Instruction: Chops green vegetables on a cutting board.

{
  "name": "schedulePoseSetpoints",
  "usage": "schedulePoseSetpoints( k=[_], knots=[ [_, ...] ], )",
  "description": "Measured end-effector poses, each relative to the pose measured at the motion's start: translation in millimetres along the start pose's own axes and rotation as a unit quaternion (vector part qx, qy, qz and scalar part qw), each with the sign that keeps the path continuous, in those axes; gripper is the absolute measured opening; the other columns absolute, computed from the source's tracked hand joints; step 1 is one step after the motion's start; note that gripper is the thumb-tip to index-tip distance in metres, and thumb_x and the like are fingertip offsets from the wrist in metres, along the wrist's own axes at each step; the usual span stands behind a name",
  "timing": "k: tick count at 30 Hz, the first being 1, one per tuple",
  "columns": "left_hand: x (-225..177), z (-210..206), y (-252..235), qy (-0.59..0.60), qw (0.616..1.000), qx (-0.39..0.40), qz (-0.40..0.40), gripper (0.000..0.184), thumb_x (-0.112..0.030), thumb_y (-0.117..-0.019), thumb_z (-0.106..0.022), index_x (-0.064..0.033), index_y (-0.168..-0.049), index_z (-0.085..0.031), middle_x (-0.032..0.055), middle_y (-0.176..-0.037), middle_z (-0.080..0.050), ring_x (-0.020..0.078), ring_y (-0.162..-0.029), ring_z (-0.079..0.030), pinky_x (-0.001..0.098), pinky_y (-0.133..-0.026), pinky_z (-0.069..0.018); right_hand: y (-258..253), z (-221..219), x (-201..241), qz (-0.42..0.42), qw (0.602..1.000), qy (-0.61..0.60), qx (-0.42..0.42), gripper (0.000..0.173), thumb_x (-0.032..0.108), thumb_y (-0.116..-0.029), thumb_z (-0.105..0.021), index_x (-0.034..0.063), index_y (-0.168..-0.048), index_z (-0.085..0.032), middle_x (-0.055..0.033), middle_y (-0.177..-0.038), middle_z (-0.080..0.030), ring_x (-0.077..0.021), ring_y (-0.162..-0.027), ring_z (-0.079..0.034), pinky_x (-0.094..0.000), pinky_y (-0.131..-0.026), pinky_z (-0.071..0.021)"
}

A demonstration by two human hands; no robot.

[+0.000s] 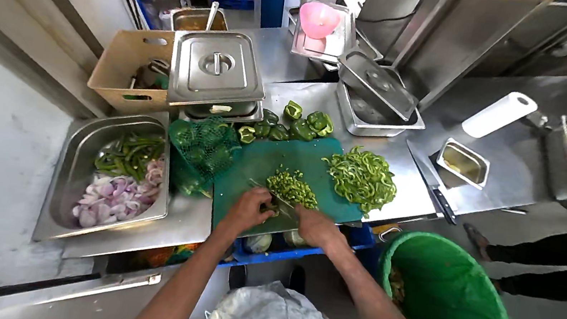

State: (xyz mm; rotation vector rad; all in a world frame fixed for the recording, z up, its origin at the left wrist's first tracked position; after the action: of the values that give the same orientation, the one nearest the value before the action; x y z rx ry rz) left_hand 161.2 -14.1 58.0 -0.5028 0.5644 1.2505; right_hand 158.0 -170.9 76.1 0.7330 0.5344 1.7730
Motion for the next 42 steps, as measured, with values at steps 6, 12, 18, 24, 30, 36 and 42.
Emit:
schedulePoseSetpoints(
  k=[6,12,18,24,30,36,42],
  knots=[
    [2.2,-2.5,4.9,0.009,0.999,-0.030,-0.006,0.019,-0.025,-0.0883,-0.081,-0.0076,-0.091,-0.076,0.0058,-0.106,-0.072,0.0188,-0.106,-0.068,0.0382,-0.098,-0.0568,-10.6,-30.6,3.2,-0.010,0.999,-0.032,0.007,0.049,0.018,-0.1010,-0.056,0.0147,-0.149,-0.045,-0.0230,-0.122,-0.068,-0.0431,-0.112,-0.068,-0.0647,-0.092,-0.0542],
    [4.9,11.3,27.7,0.006,0.993,-0.122,-0.005,0.032,-0.041,-0.0826,-0.085,-0.0153,-0.100,-0.076,0.0016,-0.113,-0.069,0.0172,-0.116,-0.063,0.0376,-0.101,-0.0556,-21.3,-39.2,10.3,0.006,0.999,-0.043,-0.010,0.062,0.014,-0.0985,-0.058,0.0159,-0.156,-0.036,-0.0228,-0.122,-0.068,-0.0426,-0.113,-0.068,-0.0621,-0.093,-0.0549],
    [4.3,4.8,24.9,-0.010,0.999,-0.050,0.017,0.017,-0.025,-0.0880,-0.081,-0.0095,-0.093,-0.077,0.0052,-0.108,-0.072,0.0198,-0.109,-0.067,0.0388,-0.099,-0.0556,-2.6,-21.0,7.8,-0.013,1.000,-0.008,-0.021,0.048,0.015,-0.1007,-0.055,0.0154,-0.148,-0.046,-0.0227,-0.121,-0.068,-0.0429,-0.114,-0.067,-0.0620,-0.093,-0.0540],
    [-1.0,2.0,8.9,-0.008,0.999,0.035,0.024,0.016,-0.019,-0.0880,-0.081,-0.0043,-0.088,-0.075,0.0093,-0.102,-0.072,0.0231,-0.105,-0.068,0.0413,-0.099,-0.0550,14.5,-10.9,14.4,-0.028,0.999,0.023,-0.023,0.043,0.014,-0.0983,-0.058,0.0153,-0.141,-0.053,-0.0207,-0.119,-0.069,-0.0421,-0.110,-0.068,-0.0623,-0.088,-0.0551],
    [1.5,1.3,9.3,-0.012,0.999,0.034,0.022,0.019,-0.024,-0.0893,-0.079,-0.0054,-0.089,-0.075,0.0082,-0.104,-0.072,0.0219,-0.106,-0.068,0.0415,-0.100,-0.0547,7.4,-5.1,13.3,-0.007,1.000,0.008,-0.015,0.047,0.017,-0.1013,-0.055,0.0186,-0.148,-0.050,-0.0218,-0.119,-0.069,-0.0431,-0.111,-0.068,-0.0641,-0.091,-0.0540],
    [2.1,-0.2,10.6,0.003,1.000,0.007,0.002,0.015,-0.020,-0.0887,-0.080,-0.0059,-0.085,-0.075,0.0066,-0.098,-0.072,0.0204,-0.102,-0.068,0.0400,-0.098,-0.0560,-11.0,-37.3,15.9,-0.007,1.000,-0.011,-0.007,0.052,0.019,-0.0989,-0.060,0.0139,-0.148,-0.045,-0.0226,-0.121,-0.068,-0.0432,-0.112,-0.068,-0.0642,-0.091,-0.0547],
    [0.5,4.3,15.1,-0.006,1.000,-0.023,-0.015,0.014,-0.018,-0.0888,-0.079,-0.0054,-0.085,-0.075,0.0073,-0.098,-0.072,0.0213,-0.101,-0.069,0.0409,-0.096,-0.0568,18.5,-3.2,8.7,0.005,1.000,0.008,0.009,0.039,0.021,-0.1024,-0.055,0.0154,-0.140,-0.053,-0.0206,-0.118,-0.069,-0.0414,-0.112,-0.067,-0.0632,-0.091,-0.0532]
  ],
)
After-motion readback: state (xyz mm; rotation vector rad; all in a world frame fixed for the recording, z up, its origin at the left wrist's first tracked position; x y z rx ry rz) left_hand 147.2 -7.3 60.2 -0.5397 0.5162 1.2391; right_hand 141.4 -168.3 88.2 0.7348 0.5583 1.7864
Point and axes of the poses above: each hand's wrist, its own y-axis away from the middle knuckle, its own z-axis out of the back of the hand, x = y × z, the point moved 10 cm from there along -y, towards the middle knuckle
